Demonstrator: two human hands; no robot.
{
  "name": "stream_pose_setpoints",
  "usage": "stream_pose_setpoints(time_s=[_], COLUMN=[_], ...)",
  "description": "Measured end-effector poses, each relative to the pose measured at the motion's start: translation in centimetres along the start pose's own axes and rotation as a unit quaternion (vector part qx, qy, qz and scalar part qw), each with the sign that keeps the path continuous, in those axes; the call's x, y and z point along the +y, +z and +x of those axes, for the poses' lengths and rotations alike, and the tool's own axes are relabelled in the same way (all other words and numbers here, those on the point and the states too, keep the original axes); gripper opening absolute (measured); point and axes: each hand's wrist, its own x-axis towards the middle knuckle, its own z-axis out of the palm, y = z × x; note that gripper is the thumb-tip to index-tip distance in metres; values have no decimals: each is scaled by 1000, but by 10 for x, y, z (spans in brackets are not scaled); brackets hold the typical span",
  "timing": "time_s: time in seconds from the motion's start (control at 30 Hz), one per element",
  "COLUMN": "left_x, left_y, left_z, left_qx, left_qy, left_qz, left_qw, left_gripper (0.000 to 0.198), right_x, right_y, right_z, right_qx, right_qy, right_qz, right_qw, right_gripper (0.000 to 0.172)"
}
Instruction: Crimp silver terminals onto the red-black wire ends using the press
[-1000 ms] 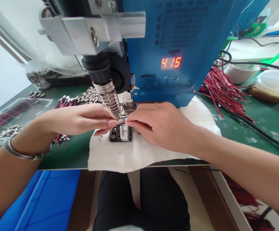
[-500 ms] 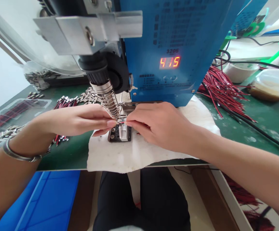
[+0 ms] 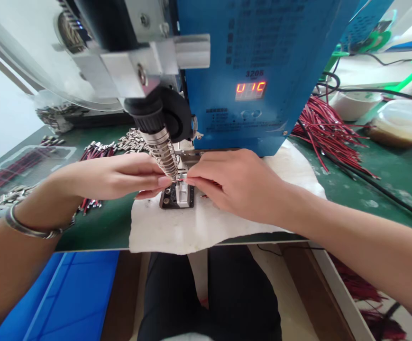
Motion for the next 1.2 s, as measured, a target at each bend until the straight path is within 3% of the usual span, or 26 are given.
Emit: stream_pose_setpoints(time_s=[1.2], left_x=[0], left_y=[0], left_z=[-1], left_qx=[2], left_qy=[5], left_qz=[14], left_qw=[1000], left_gripper=[38], right_x=[0], right_y=[3], right_z=[-1], right_qx=[15], right_qy=[-6], right_qz=[-12], right_qw=[1000], right_gripper=[23])
